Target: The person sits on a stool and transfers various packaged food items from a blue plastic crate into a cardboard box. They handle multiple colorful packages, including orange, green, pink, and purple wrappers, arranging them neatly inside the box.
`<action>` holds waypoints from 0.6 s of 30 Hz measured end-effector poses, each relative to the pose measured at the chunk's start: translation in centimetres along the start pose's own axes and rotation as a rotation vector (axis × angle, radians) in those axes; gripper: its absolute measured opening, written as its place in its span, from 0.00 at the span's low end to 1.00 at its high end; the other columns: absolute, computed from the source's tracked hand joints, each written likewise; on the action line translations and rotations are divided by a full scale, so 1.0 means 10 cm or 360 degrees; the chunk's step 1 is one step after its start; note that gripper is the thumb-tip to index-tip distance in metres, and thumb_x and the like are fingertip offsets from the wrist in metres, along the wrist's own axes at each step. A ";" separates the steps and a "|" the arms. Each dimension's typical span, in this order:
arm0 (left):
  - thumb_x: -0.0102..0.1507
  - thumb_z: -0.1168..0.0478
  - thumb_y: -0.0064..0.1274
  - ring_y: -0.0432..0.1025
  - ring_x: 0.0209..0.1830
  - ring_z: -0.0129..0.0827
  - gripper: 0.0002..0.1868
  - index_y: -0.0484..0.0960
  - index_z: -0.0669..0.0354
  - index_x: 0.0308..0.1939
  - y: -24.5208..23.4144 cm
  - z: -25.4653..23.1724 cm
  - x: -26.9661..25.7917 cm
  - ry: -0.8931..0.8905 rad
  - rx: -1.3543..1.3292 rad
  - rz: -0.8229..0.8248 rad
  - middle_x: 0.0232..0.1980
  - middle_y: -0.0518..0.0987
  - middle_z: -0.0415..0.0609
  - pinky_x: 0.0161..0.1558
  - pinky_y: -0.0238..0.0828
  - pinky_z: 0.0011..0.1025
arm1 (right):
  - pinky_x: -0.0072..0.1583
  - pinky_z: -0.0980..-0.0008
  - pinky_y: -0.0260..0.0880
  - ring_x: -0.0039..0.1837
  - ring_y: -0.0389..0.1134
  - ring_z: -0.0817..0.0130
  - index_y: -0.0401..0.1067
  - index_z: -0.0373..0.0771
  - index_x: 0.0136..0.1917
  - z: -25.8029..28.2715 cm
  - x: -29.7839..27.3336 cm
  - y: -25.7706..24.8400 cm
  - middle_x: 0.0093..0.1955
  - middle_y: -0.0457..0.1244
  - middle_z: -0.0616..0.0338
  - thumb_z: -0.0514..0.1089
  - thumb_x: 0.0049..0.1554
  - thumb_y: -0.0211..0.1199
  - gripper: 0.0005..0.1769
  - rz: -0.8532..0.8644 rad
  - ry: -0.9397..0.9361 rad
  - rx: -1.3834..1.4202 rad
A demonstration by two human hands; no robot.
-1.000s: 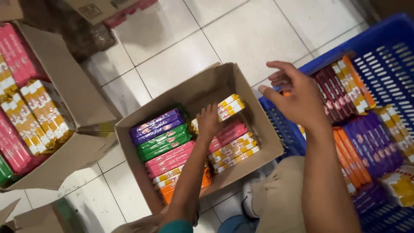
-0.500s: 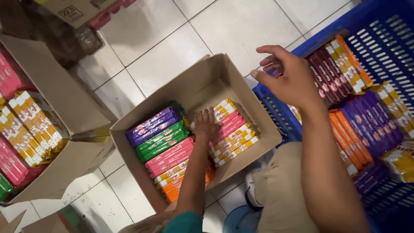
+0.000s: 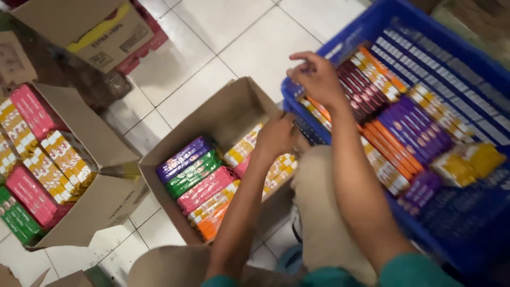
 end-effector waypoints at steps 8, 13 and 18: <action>0.55 0.54 0.52 0.79 0.44 0.52 0.18 0.84 0.56 0.45 0.46 -1.58 -0.61 0.0397 0.0526 -0.0257 0.47 0.76 0.49 0.33 0.80 0.48 | 0.37 0.69 0.78 0.40 0.74 0.65 0.74 0.41 0.60 -0.80 -0.65 -0.73 0.43 0.69 0.51 0.43 0.60 0.67 0.15 -0.0506 0.0058 0.0295; 0.59 0.54 0.52 0.64 0.71 0.62 0.23 0.83 0.54 0.57 1.06 -1.62 -0.65 0.0556 0.0385 0.0123 0.61 0.75 0.57 0.51 0.77 0.59 | 0.55 0.42 0.70 0.56 0.71 0.35 0.77 0.38 0.59 -1.74 -1.23 -1.64 0.48 0.71 0.39 0.46 0.54 0.70 0.21 0.0064 -0.0076 -0.1031; 0.62 0.54 0.50 0.64 0.72 0.53 0.23 0.81 0.49 0.61 1.31 -1.34 -0.56 0.0381 0.0505 0.0292 0.64 0.76 0.50 0.54 0.74 0.57 | 0.66 0.49 0.71 0.65 0.71 0.43 0.77 0.50 0.64 -3.20 -1.74 -2.18 0.59 0.72 0.45 0.68 0.47 0.73 0.37 0.0561 0.0658 -0.1905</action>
Point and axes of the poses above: each hand's wrist, its own x-axis towards the middle knuckle, its own y-axis out of the palm, z = x × y, the point moved 5 cm from there along x, towards the middle knuckle
